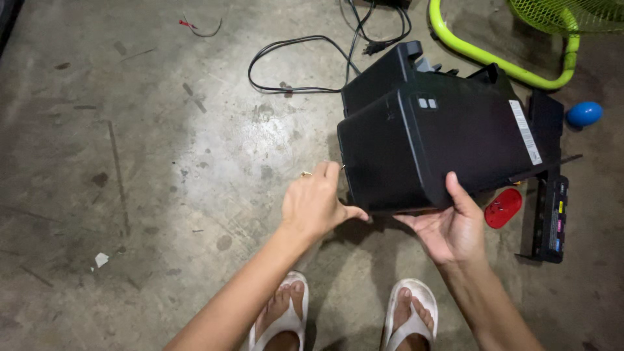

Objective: The person uses a screwdriver to remove and reattach screws on the side and back of a black Epson printer. They rotate the printer to access different screw locations and continue tightening screws throughout the clip.

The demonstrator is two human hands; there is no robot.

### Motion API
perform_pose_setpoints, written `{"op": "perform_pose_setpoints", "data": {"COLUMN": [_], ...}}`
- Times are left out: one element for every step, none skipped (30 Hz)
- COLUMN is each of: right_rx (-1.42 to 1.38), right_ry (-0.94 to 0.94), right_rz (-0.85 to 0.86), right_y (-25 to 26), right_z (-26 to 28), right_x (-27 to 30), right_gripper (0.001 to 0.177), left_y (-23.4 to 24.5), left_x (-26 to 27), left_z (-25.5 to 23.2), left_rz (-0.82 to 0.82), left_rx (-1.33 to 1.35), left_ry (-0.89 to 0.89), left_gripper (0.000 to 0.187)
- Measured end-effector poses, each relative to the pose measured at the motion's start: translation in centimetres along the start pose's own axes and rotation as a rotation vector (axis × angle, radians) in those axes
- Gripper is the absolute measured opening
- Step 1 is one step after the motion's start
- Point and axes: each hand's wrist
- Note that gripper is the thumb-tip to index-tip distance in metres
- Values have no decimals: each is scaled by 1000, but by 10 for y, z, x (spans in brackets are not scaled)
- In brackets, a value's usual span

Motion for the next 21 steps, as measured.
{"op": "perform_pose_setpoints", "data": {"right_rx": [4,8,15,21,28,34,39,45,39,32,26,21,16,10,5,0,-6,-3,0,2,19], "right_ry": [2,3,5,7,9,11,13,14,15,19,22,23,23,22,22,22,22,20,17,13,24], "right_rz": [3,6,7,7,7,11,14,16,-3,-21,-39,-36,-33,-29,-29,-28,-27,-4,19,43,59], "right_y": [-1,-2,-3,-4,-6,-7,-9,-10,-10,-11,-12,-11,-11,-12,-12,-12,-10,-8,-5,0,8], "right_z": [0,1,4,6,8,10,12,12,11,12,13,13,13,13,13,13,13,12,12,11,9], "right_x": [0,0,-1,-1,0,0,1,2,4,5,5,6,7,7,6,5,5,4,3,1,0], "right_gripper": [68,67,68,68,69,69,69,70,70,71,71,72,72,72,72,72,73,74,75,77,72], "left_y": [2,4,5,7,10,12,15,18,20,22,24,25,26,27,29,29,29,29,29,29,29], "left_x": [-1,-4,-8,-11,-15,-19,-24,-27,-28,-30,-31,-31,-31,-32,-32,-32,-32,-32,-32,-32,-33], "left_z": [2,5,7,9,12,14,17,19,20,19,18,16,14,12,11,9,7,7,7,7,8], "left_rz": [2,4,6,84,161,237,212,189,166,157,148,140,134,128,122,115,107,100,114,128,142], "left_rx": [38,77,115,150,185,219,241,263,285,261,237,215,195,175,154,102,49,-3,4,10,17], "left_ry": [9,18,27,55,83,107,78,49,20,14,8,1,-9,-18,-26,-49,-71,-92,-79,-67,-54], "left_gripper": [94,92,91,85,79,74,60,47,34,28,23,21,22,24,25,26,28,30,31,32,33]}}
Point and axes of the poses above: each hand's wrist, its own x-axis away from the middle knuckle, its own y-axis out of the back of the hand, z = x × y, and after that the axes turned 13 degrees about -x, right-handed
